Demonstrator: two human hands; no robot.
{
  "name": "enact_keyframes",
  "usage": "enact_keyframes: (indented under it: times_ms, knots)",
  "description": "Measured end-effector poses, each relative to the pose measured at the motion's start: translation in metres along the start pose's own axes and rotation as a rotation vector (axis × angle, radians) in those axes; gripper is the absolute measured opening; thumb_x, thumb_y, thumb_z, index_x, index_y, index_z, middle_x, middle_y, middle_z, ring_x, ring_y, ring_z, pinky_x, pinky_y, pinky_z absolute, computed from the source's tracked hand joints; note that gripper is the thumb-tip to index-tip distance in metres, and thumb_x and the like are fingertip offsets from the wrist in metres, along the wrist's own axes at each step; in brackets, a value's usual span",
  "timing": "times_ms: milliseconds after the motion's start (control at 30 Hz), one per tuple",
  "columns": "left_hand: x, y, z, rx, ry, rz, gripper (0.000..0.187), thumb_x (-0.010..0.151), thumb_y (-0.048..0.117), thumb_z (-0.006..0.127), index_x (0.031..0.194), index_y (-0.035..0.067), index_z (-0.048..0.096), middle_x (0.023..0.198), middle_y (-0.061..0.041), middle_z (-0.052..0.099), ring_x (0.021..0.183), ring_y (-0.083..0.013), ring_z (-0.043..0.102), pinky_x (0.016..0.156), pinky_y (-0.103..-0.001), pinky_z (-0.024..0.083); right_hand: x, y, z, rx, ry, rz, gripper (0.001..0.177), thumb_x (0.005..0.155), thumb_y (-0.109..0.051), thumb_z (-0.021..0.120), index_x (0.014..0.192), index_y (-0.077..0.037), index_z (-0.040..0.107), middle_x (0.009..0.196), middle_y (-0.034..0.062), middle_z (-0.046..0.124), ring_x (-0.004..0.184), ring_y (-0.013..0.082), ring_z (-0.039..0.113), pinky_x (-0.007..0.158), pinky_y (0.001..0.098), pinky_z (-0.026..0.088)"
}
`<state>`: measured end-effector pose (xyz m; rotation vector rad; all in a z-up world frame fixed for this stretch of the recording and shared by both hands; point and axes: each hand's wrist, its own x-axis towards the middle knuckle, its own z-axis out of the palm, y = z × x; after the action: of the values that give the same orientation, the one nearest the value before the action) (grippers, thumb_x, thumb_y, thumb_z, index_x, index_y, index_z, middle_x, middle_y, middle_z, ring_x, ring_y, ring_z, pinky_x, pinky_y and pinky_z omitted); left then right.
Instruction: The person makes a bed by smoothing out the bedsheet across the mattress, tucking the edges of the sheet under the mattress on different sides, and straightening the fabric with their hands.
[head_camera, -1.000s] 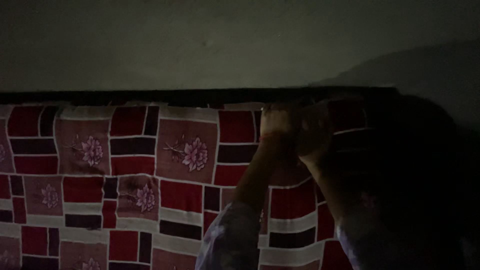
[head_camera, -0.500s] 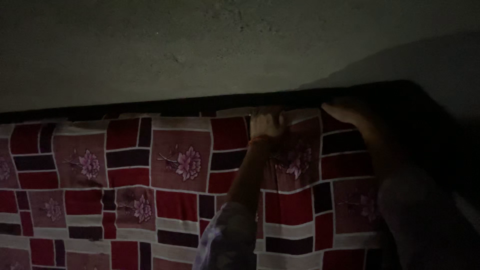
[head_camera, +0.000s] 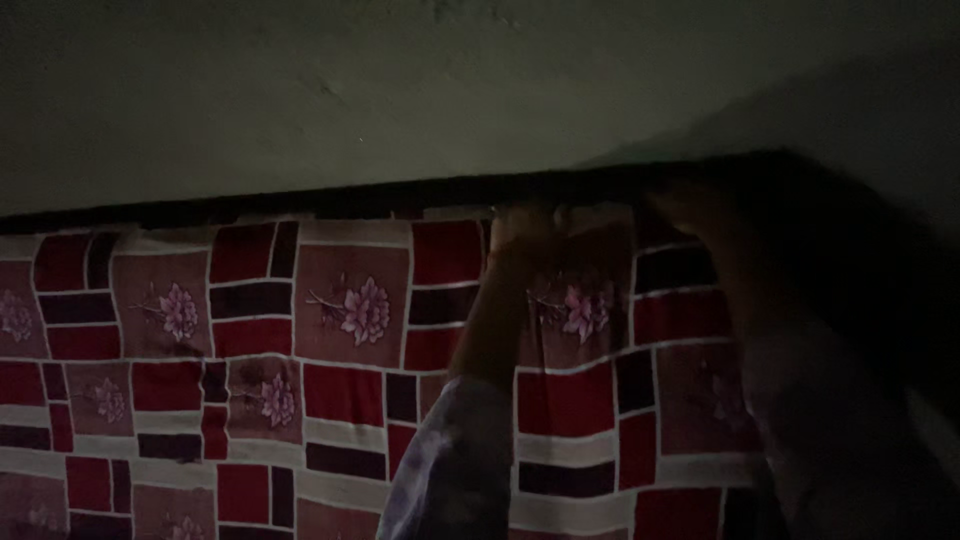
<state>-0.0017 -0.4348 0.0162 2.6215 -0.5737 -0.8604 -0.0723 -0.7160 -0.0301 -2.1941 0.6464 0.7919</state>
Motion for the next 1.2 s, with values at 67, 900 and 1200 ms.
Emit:
enact_keyframes:
  times_ms: [67, 900, 1200]
  knots:
    - [-0.001, 0.003, 0.001, 0.020, 0.014, 0.007, 0.050, 0.101, 0.048, 0.043, 0.136, 0.018, 0.063, 0.137, -0.016, 0.062, 0.126, -0.0371, 0.058, 0.109, -0.053, 0.041, -0.002, -0.004, -0.002, -0.019, -0.011, 0.015, 0.071, 0.100, -0.058, 0.048, 0.152, -0.010, 0.054, 0.153, 0.0186, 0.051, 0.131, 0.0369, 0.054, 0.109, 0.0510, 0.043]
    - [0.012, -0.022, 0.049, -0.042, 0.061, -0.014, 0.053, 0.103, 0.048, 0.043, 0.132, 0.009, 0.064, 0.124, -0.023, 0.064, 0.117, -0.0397, 0.058, 0.102, -0.053, 0.040, -0.224, -0.042, 0.072, -0.315, 0.561, -0.090, 0.061, 0.103, -0.036, 0.051, 0.157, -0.009, 0.043, 0.161, 0.0204, 0.040, 0.144, 0.0406, 0.038, 0.112, 0.0537, 0.041]
    - [0.020, -0.015, 0.021, 0.008, -0.099, -0.056, 0.048, 0.109, 0.042, 0.045, 0.107, 0.004, 0.075, 0.093, -0.015, 0.078, 0.070, -0.0252, 0.072, 0.065, -0.042, 0.059, -0.187, -0.018, 0.112, -0.381, 0.790, -0.183, 0.070, 0.097, -0.037, 0.056, 0.159, -0.011, 0.041, 0.166, 0.0169, 0.035, 0.151, 0.0400, 0.032, 0.120, 0.0624, 0.029]
